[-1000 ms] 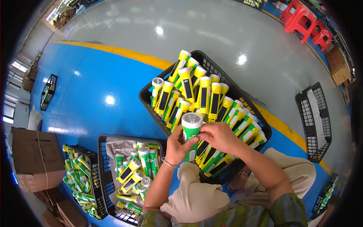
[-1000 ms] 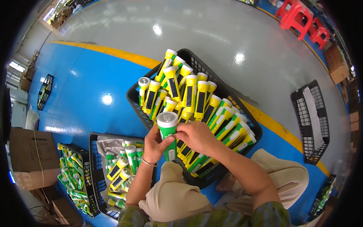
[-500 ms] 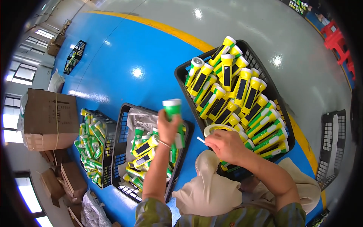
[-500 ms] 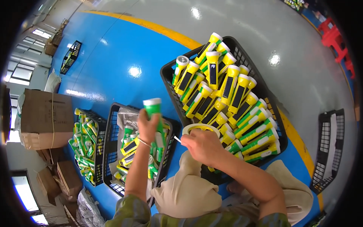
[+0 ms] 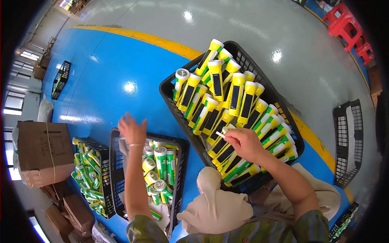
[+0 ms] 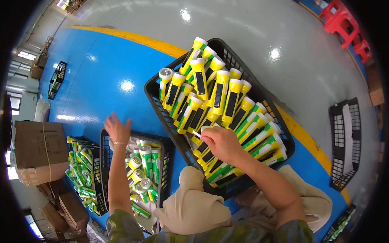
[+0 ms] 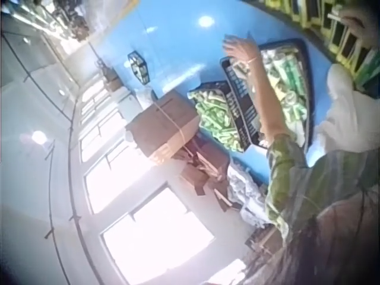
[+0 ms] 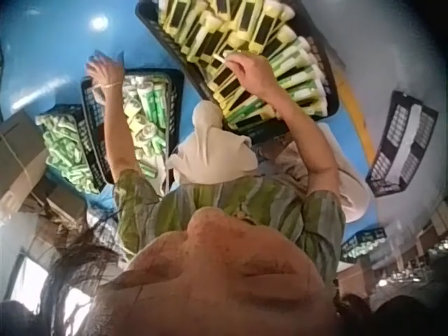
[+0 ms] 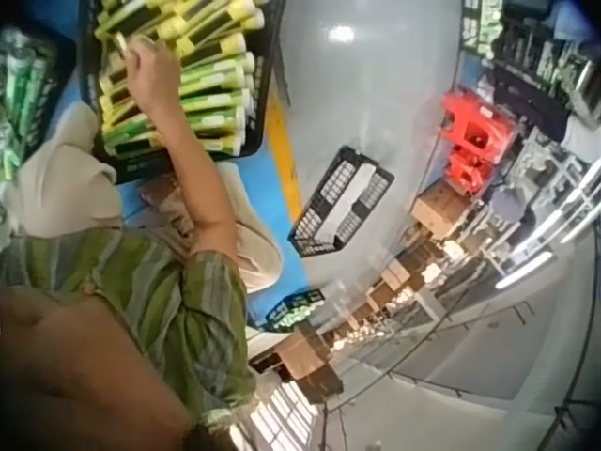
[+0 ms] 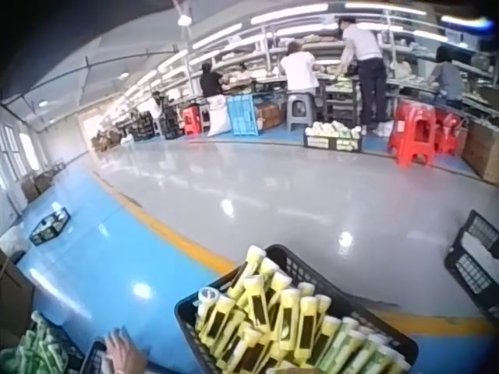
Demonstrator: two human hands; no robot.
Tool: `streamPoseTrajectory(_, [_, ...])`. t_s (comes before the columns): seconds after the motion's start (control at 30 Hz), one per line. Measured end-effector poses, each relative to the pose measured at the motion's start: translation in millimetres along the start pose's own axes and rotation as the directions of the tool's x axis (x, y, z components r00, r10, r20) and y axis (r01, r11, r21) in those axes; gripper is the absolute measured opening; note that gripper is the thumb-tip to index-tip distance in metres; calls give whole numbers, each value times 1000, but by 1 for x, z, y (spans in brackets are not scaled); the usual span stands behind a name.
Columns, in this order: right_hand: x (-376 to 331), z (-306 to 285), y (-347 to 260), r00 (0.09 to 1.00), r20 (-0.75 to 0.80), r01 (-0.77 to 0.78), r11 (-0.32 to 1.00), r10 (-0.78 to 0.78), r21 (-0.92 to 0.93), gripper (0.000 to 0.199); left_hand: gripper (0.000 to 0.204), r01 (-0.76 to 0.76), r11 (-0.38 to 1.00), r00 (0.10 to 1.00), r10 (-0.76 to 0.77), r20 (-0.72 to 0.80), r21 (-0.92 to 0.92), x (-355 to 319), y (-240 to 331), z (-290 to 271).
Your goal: Applying adhesive labels to the tops of plastic flashlights.
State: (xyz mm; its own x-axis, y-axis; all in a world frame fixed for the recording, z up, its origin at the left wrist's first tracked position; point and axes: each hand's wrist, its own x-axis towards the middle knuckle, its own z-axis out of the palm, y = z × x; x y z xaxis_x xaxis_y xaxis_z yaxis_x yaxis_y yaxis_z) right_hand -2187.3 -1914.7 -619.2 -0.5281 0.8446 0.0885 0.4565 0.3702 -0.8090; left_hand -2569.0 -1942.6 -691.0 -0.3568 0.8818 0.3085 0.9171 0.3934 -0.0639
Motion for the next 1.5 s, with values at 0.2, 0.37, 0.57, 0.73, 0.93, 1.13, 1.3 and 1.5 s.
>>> streamPoseTrajectory(0.2, [6,-28,22,996,-91,-4,1000,4,-2,5,65,-50,998,999,50,2,-46,42,135,13])
streamPoseTrajectory(0.37, [1,-50,39,987,-156,-47,999,44,-16,6,53,-199,905,979,204,-28,-375,22,89,22])
streamPoseTrajectory(0.57, [6,-24,37,991,-128,-22,993,37,113,7,41,-325,611,935,322,-148,-722,29,176,45])
streamPoseTrajectory(0.73, [2,-42,34,988,-114,-97,992,106,85,8,72,265,616,920,69,386,-742,43,291,63])
streamPoseTrajectory(0.93, [9,-72,38,944,-328,16,1000,-12,9,6,68,653,-384,745,477,466,-652,20,259,-7])
streamPoseTrajectory(1.13, [9,-62,17,981,-191,74,983,-41,168,7,44,758,-429,627,687,368,-491,-21,239,-89])
streamPoseTrajectory(1.3, [0,-60,-3,990,-143,35,988,-13,153,5,52,491,-188,727,626,281,-851,-34,239,-112])
streamPoseTrajectory(1.5, [2,-56,-15,987,-155,52,994,-36,96,5,50,458,-280,780,582,231,-844,-44,228,-116])
